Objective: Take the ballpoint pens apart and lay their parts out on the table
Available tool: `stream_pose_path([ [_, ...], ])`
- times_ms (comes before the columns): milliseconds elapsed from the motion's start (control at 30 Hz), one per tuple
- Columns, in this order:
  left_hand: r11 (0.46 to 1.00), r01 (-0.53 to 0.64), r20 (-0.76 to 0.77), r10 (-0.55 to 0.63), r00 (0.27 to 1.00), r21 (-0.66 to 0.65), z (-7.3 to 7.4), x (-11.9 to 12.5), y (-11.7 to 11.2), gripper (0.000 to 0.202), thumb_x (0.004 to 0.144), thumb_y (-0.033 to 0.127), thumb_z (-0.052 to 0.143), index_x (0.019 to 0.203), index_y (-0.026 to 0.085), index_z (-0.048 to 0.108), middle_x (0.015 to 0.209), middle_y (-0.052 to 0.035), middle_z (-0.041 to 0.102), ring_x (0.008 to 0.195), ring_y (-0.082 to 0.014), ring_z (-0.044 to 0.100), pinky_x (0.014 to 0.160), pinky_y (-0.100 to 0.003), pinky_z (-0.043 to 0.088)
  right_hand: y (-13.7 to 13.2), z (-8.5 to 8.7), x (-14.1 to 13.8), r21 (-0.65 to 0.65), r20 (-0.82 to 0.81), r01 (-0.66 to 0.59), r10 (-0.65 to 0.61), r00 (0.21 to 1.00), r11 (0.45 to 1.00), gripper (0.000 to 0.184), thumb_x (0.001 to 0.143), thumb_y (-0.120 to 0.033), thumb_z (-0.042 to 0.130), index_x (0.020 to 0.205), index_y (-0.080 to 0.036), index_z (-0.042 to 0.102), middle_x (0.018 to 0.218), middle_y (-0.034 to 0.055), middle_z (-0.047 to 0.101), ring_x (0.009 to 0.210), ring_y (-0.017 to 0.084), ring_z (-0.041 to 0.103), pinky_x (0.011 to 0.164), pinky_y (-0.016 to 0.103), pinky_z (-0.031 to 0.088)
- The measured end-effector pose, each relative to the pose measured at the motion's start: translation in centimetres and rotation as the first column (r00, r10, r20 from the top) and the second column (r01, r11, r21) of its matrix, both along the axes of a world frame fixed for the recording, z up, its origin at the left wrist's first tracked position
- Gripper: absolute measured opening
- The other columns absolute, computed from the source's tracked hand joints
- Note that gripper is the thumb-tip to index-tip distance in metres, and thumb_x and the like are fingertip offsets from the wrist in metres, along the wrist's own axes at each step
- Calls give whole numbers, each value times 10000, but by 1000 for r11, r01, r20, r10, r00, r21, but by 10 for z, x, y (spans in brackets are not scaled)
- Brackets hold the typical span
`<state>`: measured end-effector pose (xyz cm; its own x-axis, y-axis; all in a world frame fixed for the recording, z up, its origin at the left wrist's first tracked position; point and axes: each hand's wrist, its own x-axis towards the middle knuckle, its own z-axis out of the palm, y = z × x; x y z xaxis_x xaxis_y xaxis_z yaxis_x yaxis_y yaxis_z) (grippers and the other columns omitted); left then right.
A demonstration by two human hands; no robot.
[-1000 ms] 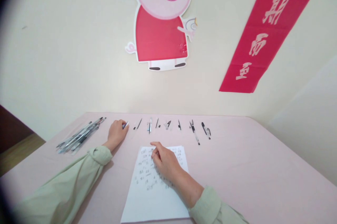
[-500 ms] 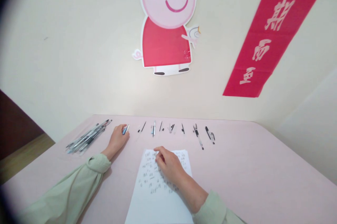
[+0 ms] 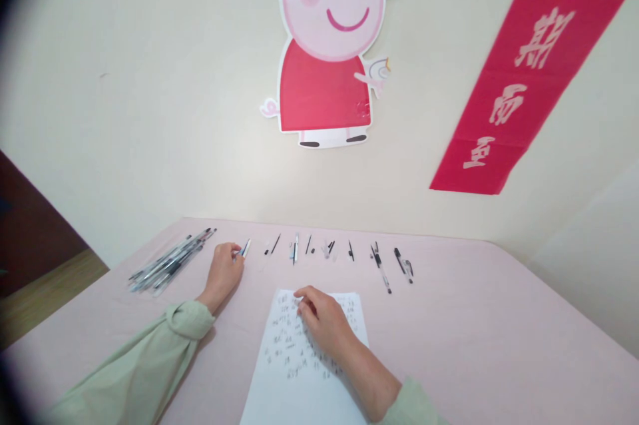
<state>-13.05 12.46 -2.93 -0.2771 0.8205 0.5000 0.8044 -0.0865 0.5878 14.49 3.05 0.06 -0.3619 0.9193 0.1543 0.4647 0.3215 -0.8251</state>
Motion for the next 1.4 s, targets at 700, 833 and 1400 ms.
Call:
stream_pose_path([
  [700, 998, 19, -139, -26, 990, -51, 4, 6, -3, 171, 790, 274, 510, 923, 169, 536, 918, -94, 531, 911, -270, 549, 839, -432, 467, 0, 1, -1, -14, -13, 7, -8, 1000, 1000, 224, 852, -174, 441, 977, -199, 626, 791, 20, 680, 692, 153, 571, 667, 269, 408],
  [833, 998, 26, -226, -40, 973, -64, 6, 10, -5, 67, 784, 212, 493, 849, 196, 490, 865, -65, 503, 844, -249, 529, 777, -399, 465, -1, 2, -1, -16, -13, 6, -6, 1000, 1000, 223, 860, -184, 439, 981, -209, 624, 786, 15, 675, 704, 156, 579, 677, 271, 407],
  [1400, 990, 142, -175, -144, 974, -23, 7, 17, 17, 78, 812, 166, 448, 807, 199, 519, 883, -63, 534, 852, -209, 551, 792, -344, 465, -1, 0, 1, -13, -32, -21, 20, 999, 1000, 215, 861, -189, 431, 961, -205, 620, 789, 21, 670, 735, 169, 595, 702, 282, 416],
])
